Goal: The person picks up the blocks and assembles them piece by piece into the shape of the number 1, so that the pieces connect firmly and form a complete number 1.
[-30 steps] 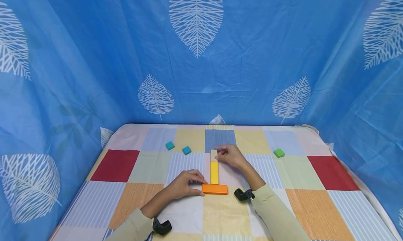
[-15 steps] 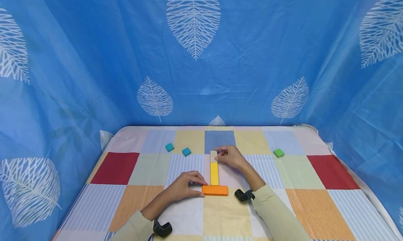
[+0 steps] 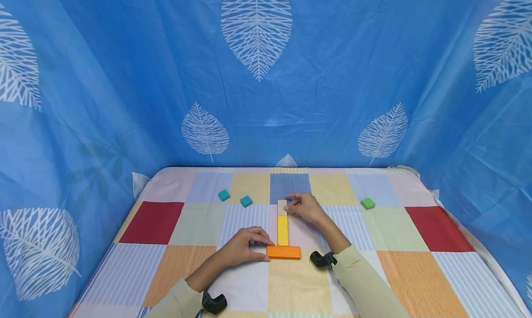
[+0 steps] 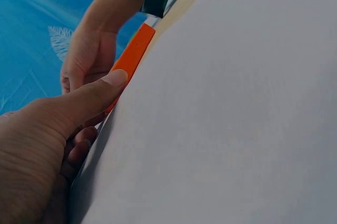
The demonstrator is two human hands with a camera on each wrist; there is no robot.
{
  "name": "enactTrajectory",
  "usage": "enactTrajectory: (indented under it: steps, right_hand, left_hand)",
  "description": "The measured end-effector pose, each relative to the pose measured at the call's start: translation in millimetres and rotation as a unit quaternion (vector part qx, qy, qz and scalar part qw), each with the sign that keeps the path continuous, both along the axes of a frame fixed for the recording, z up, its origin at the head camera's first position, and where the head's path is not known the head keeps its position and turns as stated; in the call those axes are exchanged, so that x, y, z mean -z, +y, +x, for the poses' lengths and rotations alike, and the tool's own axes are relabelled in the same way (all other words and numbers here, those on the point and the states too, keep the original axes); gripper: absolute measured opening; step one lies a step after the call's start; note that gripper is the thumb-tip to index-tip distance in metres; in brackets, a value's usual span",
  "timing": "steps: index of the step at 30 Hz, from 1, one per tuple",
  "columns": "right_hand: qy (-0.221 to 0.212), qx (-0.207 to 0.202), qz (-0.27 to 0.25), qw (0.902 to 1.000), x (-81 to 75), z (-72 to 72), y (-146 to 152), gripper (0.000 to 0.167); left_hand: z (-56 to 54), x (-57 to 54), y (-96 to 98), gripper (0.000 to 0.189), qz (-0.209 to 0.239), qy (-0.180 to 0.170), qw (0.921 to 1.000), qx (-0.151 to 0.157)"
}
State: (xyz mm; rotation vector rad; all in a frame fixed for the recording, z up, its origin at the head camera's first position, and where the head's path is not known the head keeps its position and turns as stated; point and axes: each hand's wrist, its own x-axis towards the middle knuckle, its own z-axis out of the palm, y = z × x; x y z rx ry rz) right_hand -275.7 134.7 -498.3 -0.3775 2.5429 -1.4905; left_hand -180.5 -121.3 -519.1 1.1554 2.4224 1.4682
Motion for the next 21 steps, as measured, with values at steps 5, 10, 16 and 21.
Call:
enactTrajectory:
  steps: [5, 10, 16, 21]
  right_hand:
    - [0.017, 0.034, -0.019, 0.9991, -3.8, -1.7, 7.6, 0.039]
    - [0.057, 0.072, -0.039, 0.995, -11.4, -2.8, 22.8, 0.036]
    - [0.107, 0.11, -0.043, 0.9871, -18.6, -6.9, 46.5, 0.035]
    - [0.142, 0.127, -0.038, 0.981, -26.6, -7.8, 68.5, 0.037]
  left_hand:
    - [-4.2, 5.9, -1.7, 0.03, -0.01, 0.0, 1.0, -0.001]
    - [-5.9, 6.4, -3.5, 0.029, -0.012, -0.004, 0.9999, 0.006]
    - [-6.3, 7.9, -4.4, 0.029, -0.011, 0.002, 0.9999, 0.009]
    - [-5.5, 8.2, -4.3, 0.029, -0.014, 0.005, 0.9999, 0.005]
